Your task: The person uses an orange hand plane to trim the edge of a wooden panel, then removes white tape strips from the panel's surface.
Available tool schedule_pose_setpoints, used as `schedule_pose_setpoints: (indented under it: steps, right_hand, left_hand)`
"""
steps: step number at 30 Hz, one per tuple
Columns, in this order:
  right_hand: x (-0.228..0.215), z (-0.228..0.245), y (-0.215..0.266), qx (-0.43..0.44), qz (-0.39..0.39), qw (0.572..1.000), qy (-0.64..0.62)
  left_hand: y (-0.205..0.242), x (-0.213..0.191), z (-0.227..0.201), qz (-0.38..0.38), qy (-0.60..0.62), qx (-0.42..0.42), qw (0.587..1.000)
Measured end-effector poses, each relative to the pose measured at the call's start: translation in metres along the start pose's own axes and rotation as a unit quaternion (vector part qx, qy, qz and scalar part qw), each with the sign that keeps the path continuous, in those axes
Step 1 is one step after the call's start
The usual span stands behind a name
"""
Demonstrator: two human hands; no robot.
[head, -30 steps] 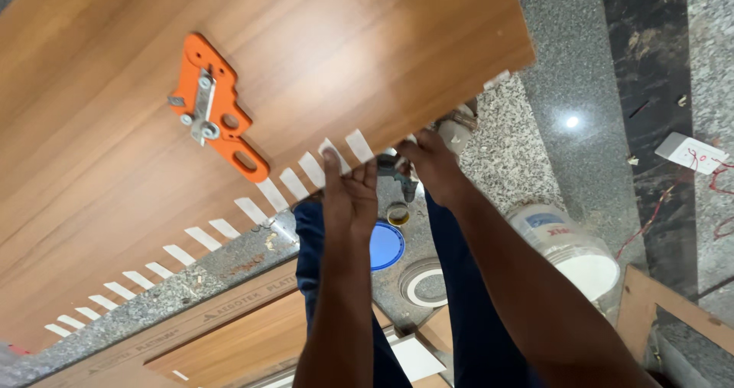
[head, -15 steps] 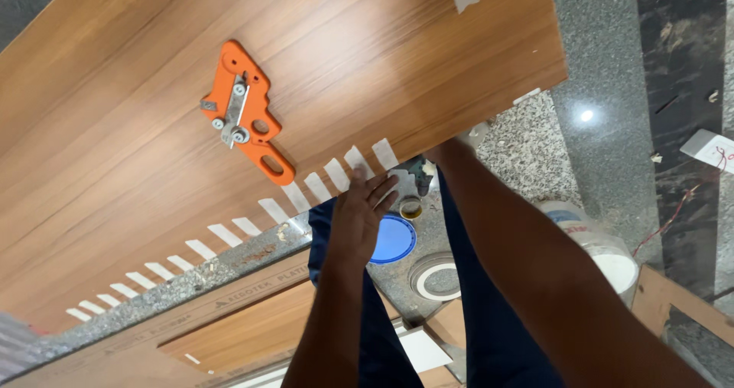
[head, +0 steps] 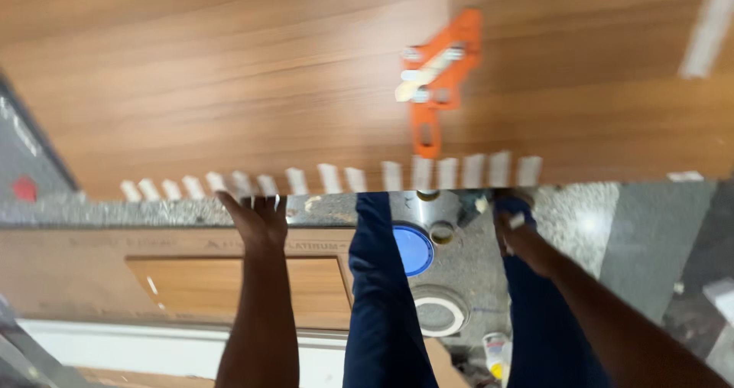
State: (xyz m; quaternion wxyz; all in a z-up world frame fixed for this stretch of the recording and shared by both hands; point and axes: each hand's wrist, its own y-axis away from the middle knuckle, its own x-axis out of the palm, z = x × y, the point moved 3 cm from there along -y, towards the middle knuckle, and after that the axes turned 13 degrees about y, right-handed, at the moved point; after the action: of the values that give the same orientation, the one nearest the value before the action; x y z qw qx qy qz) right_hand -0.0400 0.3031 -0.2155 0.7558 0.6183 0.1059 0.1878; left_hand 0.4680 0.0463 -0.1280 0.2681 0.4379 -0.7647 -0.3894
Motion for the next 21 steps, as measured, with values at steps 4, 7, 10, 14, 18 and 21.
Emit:
schedule_pose_setpoints:
  steps: [4, 7, 10, 14, 18, 21]
  right_hand:
    - [0.034, 0.050, 0.009, -0.068, 0.050, 0.996, -0.006]
    - [0.046, 0.097, 0.023, -0.101, 0.087, 0.990, 0.048]
    - [0.064, 0.148, 0.038, -0.216, 0.111, 0.970, -0.021]
    - [0.079, 0.176, 0.050, -0.181, 0.120, 0.975, -0.046]
    - [0.082, 0.190, 0.063, -0.226, 0.080, 0.971, -0.008]
    - [0.076, 0.195, 0.077, -0.247, 0.100, 0.963, -0.046]
  left_hand:
    - [-0.034, 0.027, -0.027, 0.112, 0.100, 0.009, 0.989]
    - [-0.023, 0.031, -0.024, 0.101, 0.101, -0.007, 0.990]
    - [-0.007, 0.027, -0.017, 0.075, 0.126, -0.023, 0.989]
    - [0.012, 0.011, -0.009, 0.050, 0.104, -0.038, 0.993]
    - [0.019, 0.001, -0.008, 0.040, 0.022, -0.034, 0.998]
    - [0.045, -0.004, 0.016, -0.050, -0.196, 0.079, 0.976]
